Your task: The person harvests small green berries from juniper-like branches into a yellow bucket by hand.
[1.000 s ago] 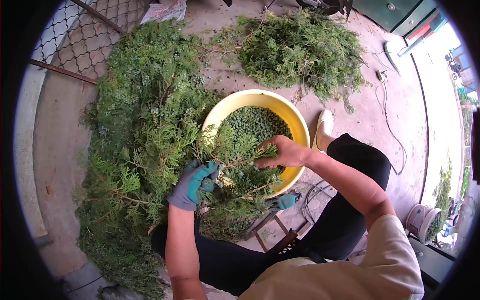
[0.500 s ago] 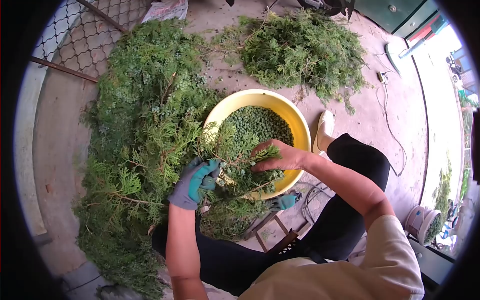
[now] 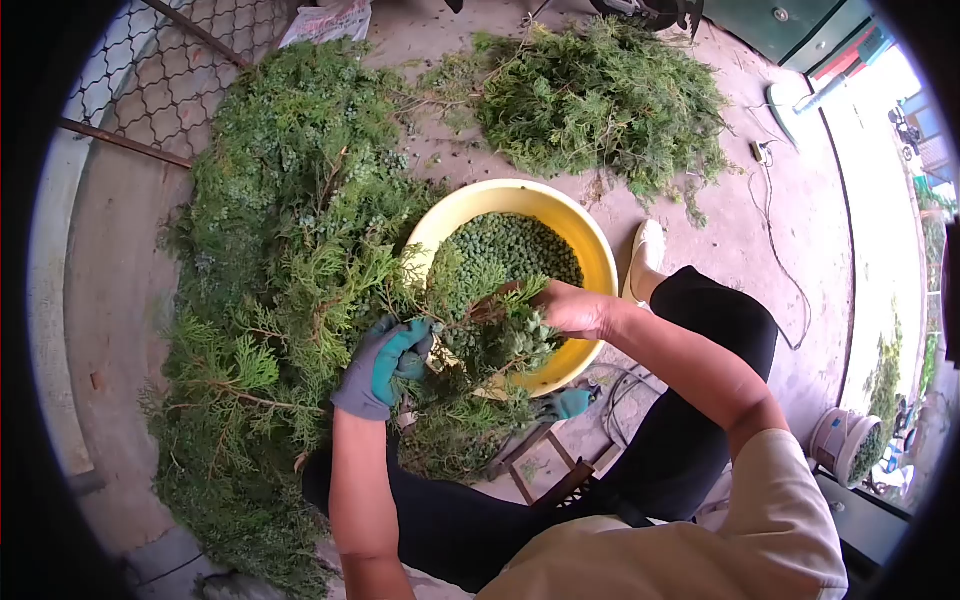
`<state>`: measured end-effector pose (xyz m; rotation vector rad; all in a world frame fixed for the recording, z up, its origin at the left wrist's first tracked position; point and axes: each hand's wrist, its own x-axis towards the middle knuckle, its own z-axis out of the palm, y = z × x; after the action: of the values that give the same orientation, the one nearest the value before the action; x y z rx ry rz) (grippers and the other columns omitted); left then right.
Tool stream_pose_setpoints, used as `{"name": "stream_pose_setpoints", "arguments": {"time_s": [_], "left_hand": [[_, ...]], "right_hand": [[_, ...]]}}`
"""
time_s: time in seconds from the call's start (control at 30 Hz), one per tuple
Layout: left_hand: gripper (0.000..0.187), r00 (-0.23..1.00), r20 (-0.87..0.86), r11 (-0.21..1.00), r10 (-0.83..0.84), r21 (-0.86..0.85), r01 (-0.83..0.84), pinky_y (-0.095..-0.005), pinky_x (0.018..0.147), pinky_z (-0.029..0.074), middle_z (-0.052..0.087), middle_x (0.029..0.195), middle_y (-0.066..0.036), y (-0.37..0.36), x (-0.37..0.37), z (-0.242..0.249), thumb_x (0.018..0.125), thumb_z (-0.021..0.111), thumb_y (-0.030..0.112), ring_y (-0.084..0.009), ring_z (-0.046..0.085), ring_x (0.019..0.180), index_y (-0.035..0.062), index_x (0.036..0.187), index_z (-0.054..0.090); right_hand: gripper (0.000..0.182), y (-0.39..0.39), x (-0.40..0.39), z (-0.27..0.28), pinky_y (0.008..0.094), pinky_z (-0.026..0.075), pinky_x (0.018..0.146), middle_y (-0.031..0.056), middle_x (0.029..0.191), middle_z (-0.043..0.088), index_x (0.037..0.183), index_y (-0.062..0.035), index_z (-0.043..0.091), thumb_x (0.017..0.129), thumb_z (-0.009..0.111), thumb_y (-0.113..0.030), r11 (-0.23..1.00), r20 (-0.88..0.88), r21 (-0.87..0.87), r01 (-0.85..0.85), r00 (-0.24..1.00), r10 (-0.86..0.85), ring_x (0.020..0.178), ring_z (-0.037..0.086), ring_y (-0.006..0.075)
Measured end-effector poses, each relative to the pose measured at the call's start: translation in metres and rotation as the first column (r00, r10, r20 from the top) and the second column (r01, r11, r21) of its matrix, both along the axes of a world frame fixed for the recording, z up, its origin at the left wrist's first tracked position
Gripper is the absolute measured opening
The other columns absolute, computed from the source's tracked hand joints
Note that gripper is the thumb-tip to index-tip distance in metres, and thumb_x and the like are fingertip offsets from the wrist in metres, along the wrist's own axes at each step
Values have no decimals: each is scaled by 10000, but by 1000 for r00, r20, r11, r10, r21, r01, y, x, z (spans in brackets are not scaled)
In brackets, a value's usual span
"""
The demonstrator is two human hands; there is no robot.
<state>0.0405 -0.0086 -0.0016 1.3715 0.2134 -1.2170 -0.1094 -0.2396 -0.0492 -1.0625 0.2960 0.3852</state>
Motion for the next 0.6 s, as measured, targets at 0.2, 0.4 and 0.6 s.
{"name": "stream_pose_setpoints", "arguments": {"time_s": [0.2, 0.4, 0.6], "left_hand": [[179, 999, -5, 999, -47, 21, 48, -212, 402, 298, 536, 732, -101, -4, -1, 2, 864, 602, 61, -88, 418, 505, 11, 983, 478], [179, 1000, -16, 1000, -15, 22, 15, -218, 394, 317, 550, 731, -100, -8, -7, 2, 861, 616, 51, -94, 416, 489, 41, 917, 447], [244, 997, -12, 996, -76, 46, 76, -228, 382, 326, 569, 729, -100, -15, -12, -8, 861, 638, 80, -89, 431, 467, 81, 843, 395]], "right_hand": [[315, -6, 10, 8, 331, 472, 860, 97, 984, 659, 1009, -13, 621, 779, 715, -206, 959, -174, 279, 53, 985, -4, 892, 611, 185], [420, 3, 4, 22, 269, 476, 813, 83, 923, 669, 1010, 15, 613, 729, 810, -228, 999, -90, 14, -44, 995, 45, 841, 628, 168], [269, 0, 9, 28, 345, 512, 737, 114, 833, 670, 915, 24, 646, 689, 706, -111, 931, -135, -331, -152, 984, 113, 802, 650, 222]]}}
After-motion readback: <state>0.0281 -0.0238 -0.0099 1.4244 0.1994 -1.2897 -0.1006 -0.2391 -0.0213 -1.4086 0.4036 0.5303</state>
